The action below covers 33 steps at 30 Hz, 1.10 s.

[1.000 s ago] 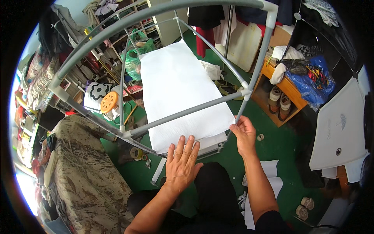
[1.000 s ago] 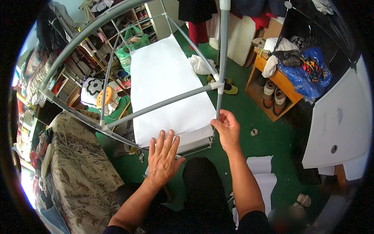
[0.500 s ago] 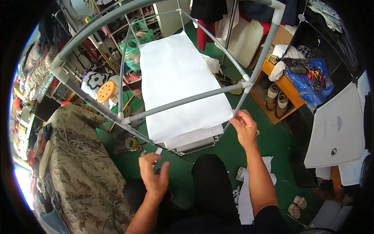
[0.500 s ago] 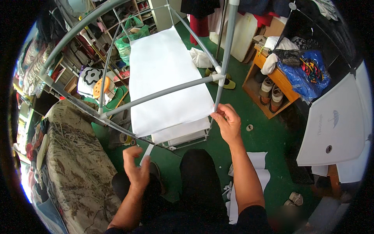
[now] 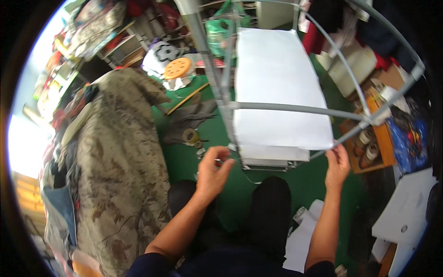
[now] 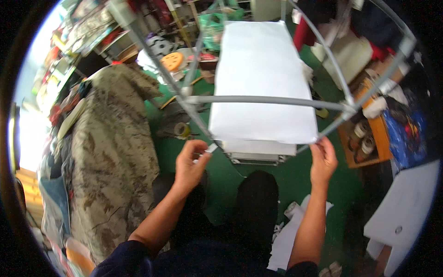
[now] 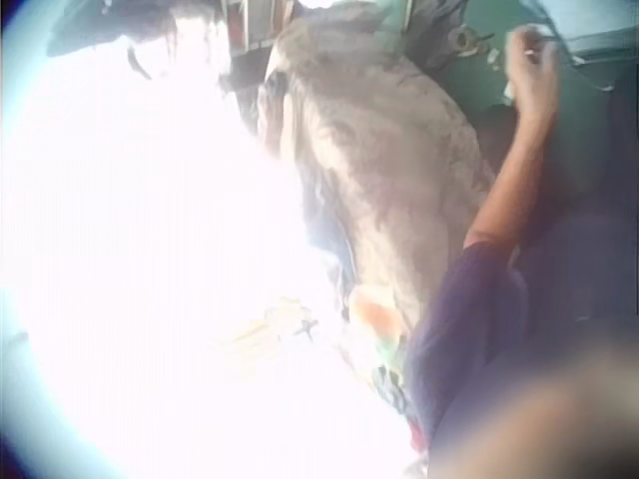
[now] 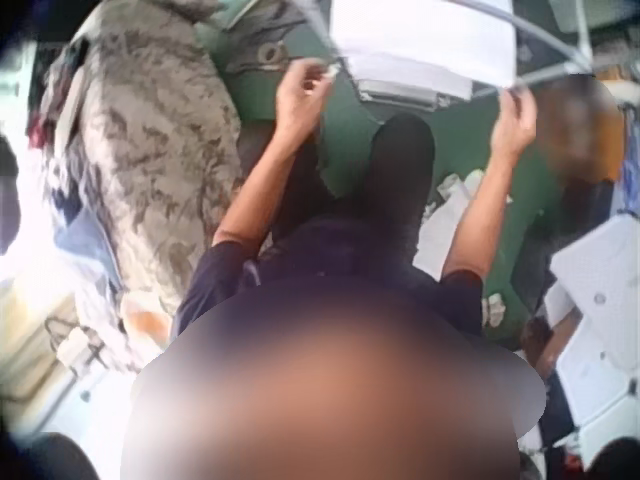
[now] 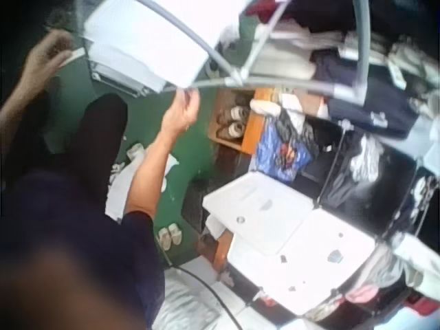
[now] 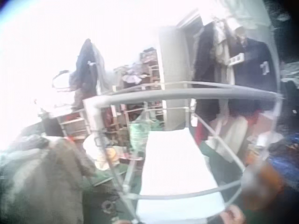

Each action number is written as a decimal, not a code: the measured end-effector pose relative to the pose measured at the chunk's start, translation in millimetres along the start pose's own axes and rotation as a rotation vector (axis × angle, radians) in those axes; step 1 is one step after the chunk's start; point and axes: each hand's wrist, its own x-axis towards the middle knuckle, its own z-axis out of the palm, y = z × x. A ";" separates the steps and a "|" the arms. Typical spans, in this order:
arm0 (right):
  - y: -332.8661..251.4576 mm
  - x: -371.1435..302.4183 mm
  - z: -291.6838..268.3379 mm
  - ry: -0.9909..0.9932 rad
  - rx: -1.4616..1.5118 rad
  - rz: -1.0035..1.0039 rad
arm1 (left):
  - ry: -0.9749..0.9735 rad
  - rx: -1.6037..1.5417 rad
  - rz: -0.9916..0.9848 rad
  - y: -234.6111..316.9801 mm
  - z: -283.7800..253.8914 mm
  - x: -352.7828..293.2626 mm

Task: The person is assembling a metal frame by attaching a white sheet to it. They use a utility knife to trim the sheet and yellow tape to secure it to the frame. The person adjusts the sheet and applies tape to ensure it is firmly attached.

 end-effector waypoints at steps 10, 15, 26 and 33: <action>62.6 -88.3 2.6 0.048 -0.139 0.341 | -0.079 0.267 0.234 28.6 -45.7 -40.1; 79.3 -117.9 16.0 -0.090 -0.217 0.351 | 0.262 0.359 0.171 1.1 -102.0 -30.8; 52.3 -107.2 51.0 -0.373 -0.606 -0.073 | 0.245 0.580 -0.364 -244.8 -161.5 -6.0; 66.1 -97.2 13.2 -0.394 -0.842 0.008 | 0.010 0.746 -0.337 -361.0 -135.1 64.6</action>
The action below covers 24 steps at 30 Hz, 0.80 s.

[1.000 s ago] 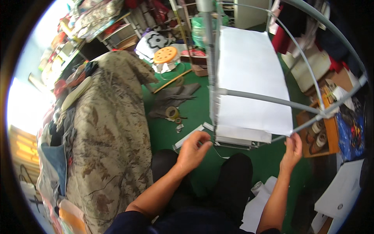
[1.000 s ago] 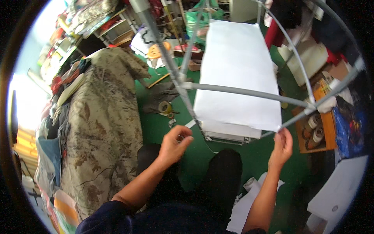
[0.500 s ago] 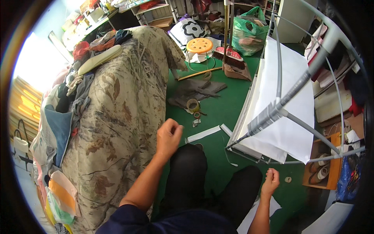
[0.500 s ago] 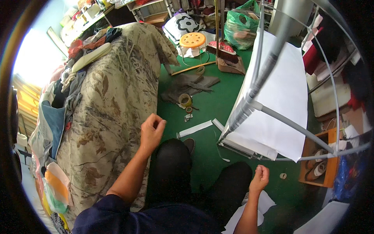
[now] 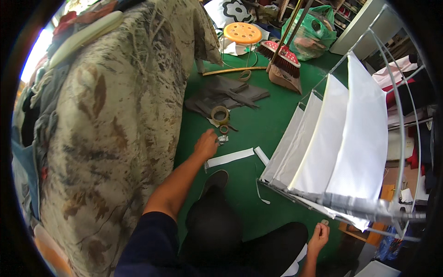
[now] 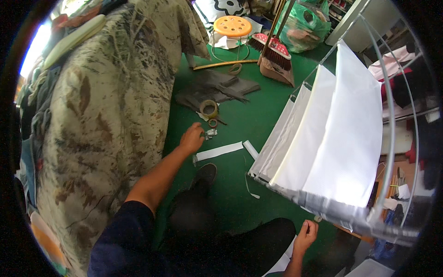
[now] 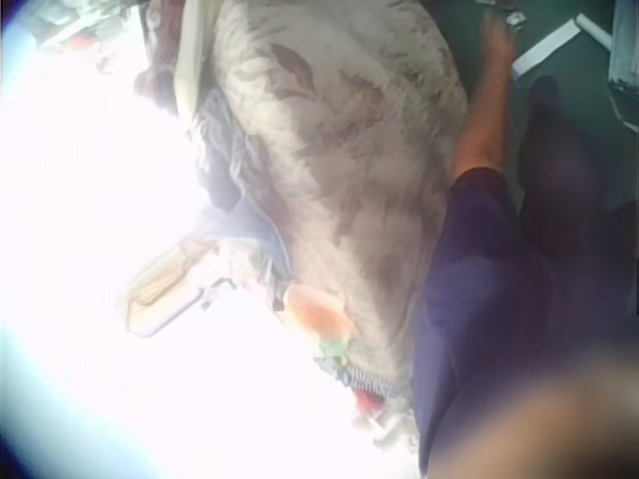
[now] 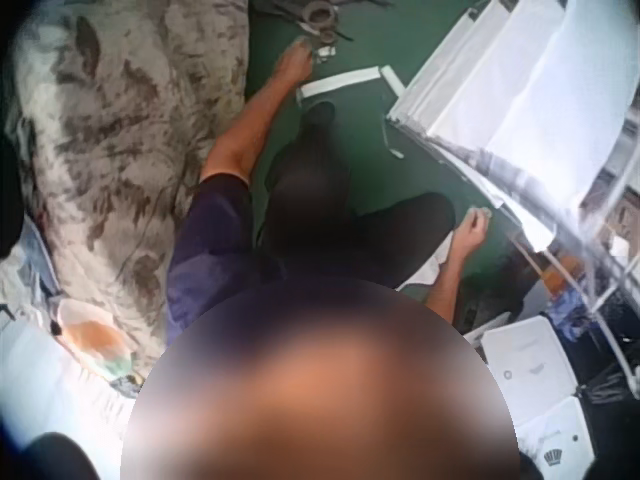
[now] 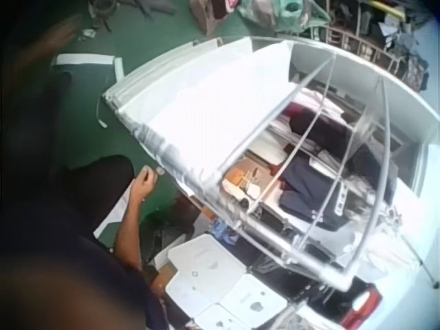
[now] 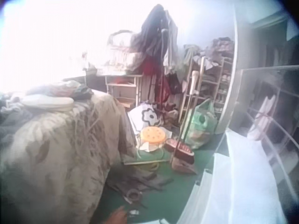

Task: The person is assembling a metal frame by attaching a white sheet to it. They use a utility knife to trim the sheet and yellow tape to secure it to the frame. The person adjusts the sheet and applies tape to ensure it is firmly attached.

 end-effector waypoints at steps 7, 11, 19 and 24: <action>20.8 -13.5 -12.7 -0.070 -0.134 0.208 | -0.185 0.102 0.014 -19.2 41.9 92.3; 17.8 -12.2 -10.3 -0.020 -0.053 0.169 | -0.120 0.184 0.134 -57.1 78.9 118.6; -31.8 10.8 -8.1 -0.108 -0.121 0.015 | 0.015 -0.237 0.165 -18.8 -12.3 93.7; -106.9 16.0 7.3 -0.376 0.085 -0.151 | 0.073 -0.572 0.196 45.5 -115.6 -16.0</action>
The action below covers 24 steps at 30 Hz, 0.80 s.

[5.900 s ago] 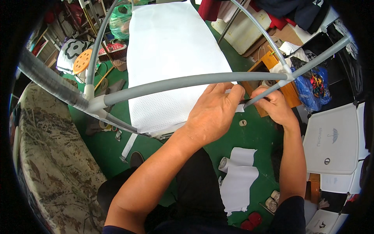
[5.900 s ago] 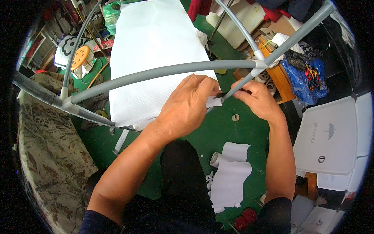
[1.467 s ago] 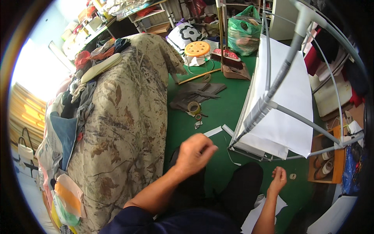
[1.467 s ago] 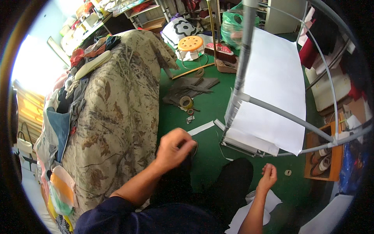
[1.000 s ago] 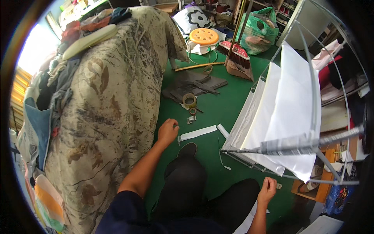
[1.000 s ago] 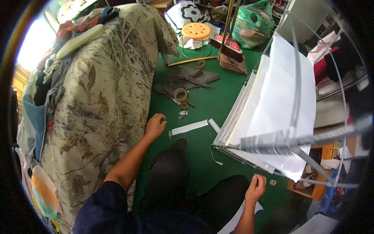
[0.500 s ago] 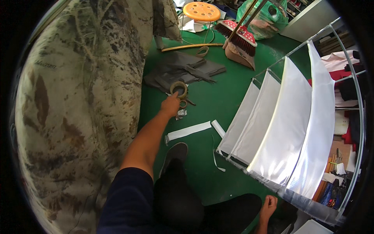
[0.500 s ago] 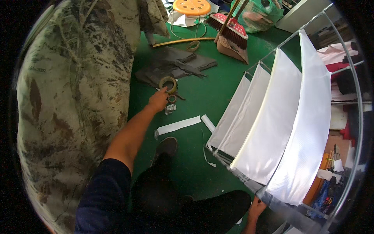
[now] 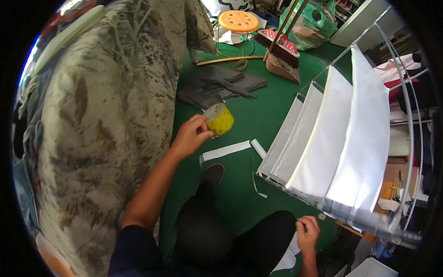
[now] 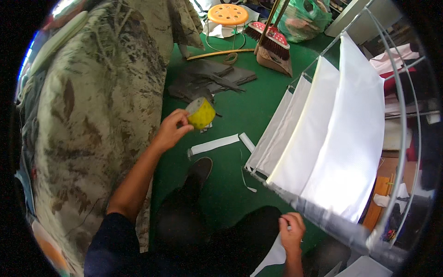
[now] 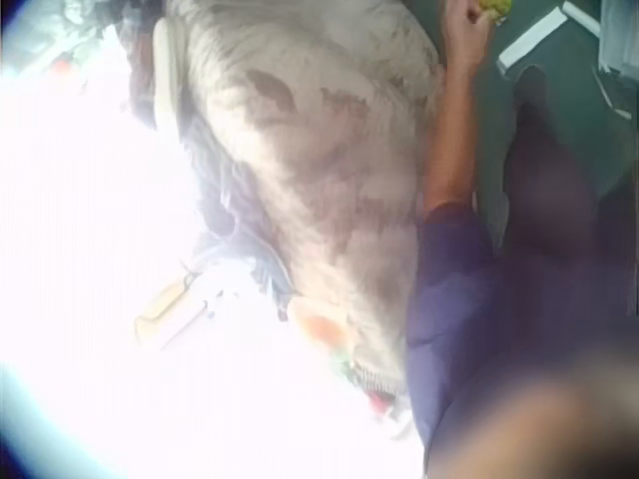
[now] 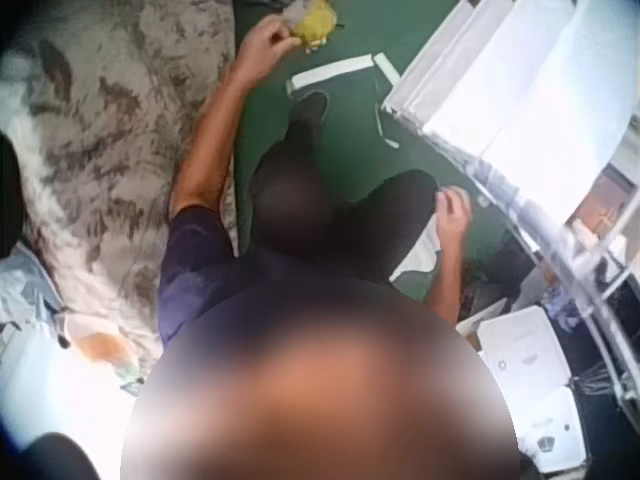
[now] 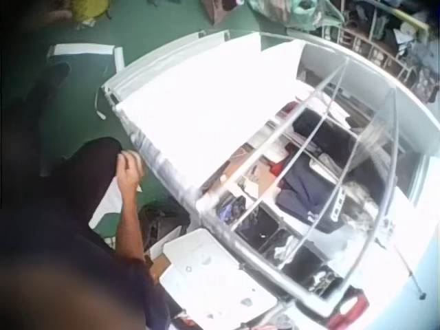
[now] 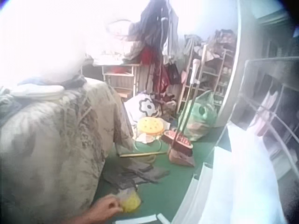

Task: The person is assembling a metal frame by attaching a white sheet to it. They use a utility knife to trim the sheet and yellow tape to secure it to the frame. The person adjusts the sheet and applies tape to ensure it is firmly attached.

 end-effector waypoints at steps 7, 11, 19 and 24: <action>-159.1 41.1 28.1 -0.158 0.272 -0.490 | 0.033 -0.210 0.016 154.0 -42.3 -126.9; -223.4 56.5 34.9 -0.110 0.378 -0.517 | 0.102 -0.157 0.072 200.2 -42.1 -172.4; -240.3 39.5 28.5 0.116 0.352 -0.700 | 0.230 0.281 0.273 263.8 -34.1 -198.0; -230.3 28.6 19.8 0.164 0.418 -0.591 | 0.188 0.302 0.339 270.5 -19.8 -196.2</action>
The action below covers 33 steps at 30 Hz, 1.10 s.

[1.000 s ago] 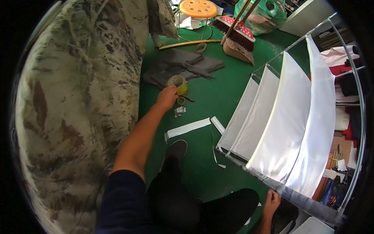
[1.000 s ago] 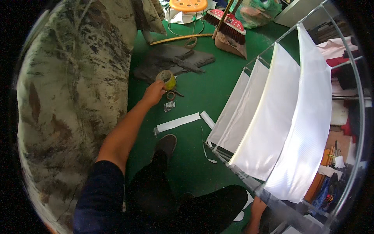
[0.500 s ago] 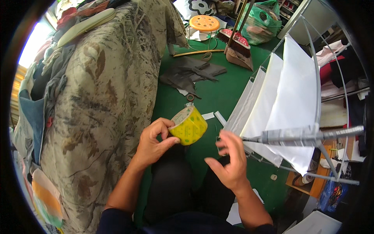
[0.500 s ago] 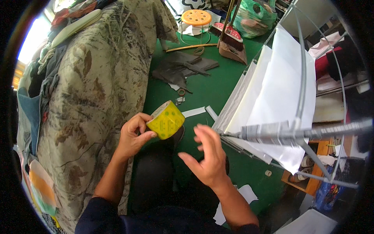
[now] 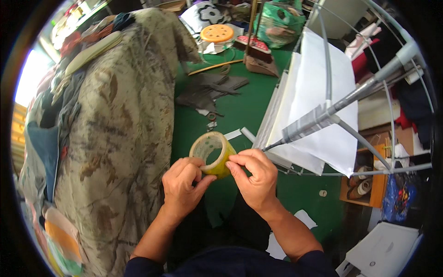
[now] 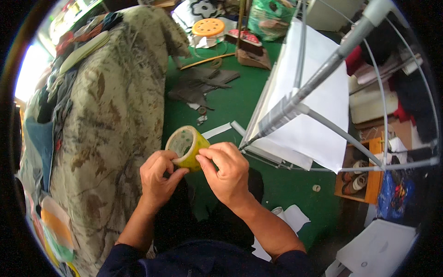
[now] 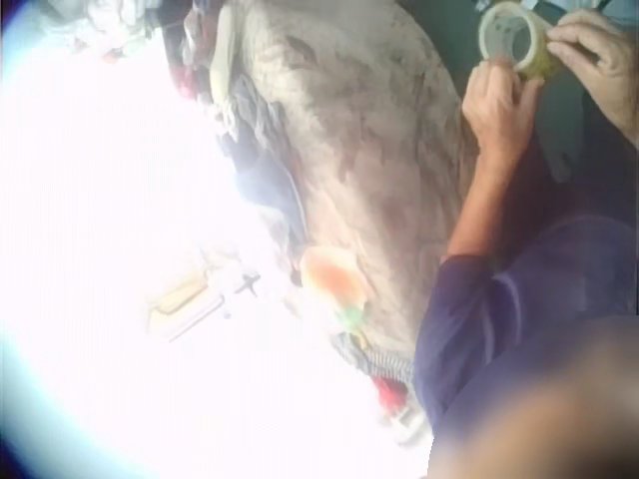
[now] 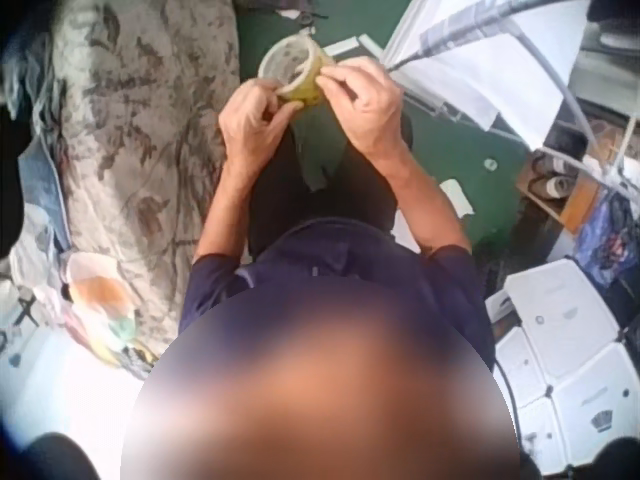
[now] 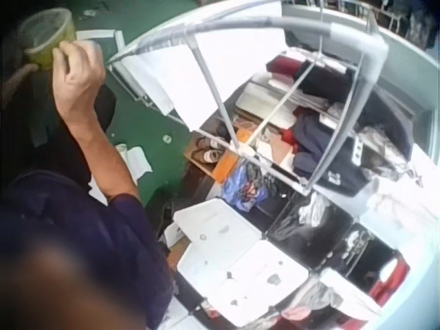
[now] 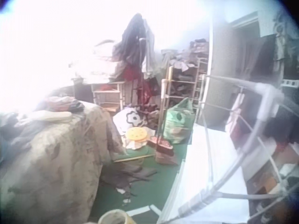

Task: The person is assembling a metal frame by attaching a white sheet to it. They use a utility knife to trim the sheet and yellow tape to secure it to the frame. The person adjusts the sheet and applies tape to ensure it is firmly attached.

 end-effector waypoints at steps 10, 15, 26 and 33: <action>24.4 -20.9 -8.9 0.011 -0.256 0.028 | -0.331 -0.276 -0.090 -35.9 41.5 14.6; 9.5 -41.6 -18.3 0.096 -0.374 0.061 | -0.487 -0.368 0.059 -39.4 59.0 32.1; -24.6 -80.9 -30.6 0.204 -0.410 0.442 | -1.016 -0.787 0.205 -27.7 87.5 50.7; -15.4 -89.1 -48.8 0.192 -0.324 0.521 | -1.186 -0.984 -0.055 -18.9 101.2 49.3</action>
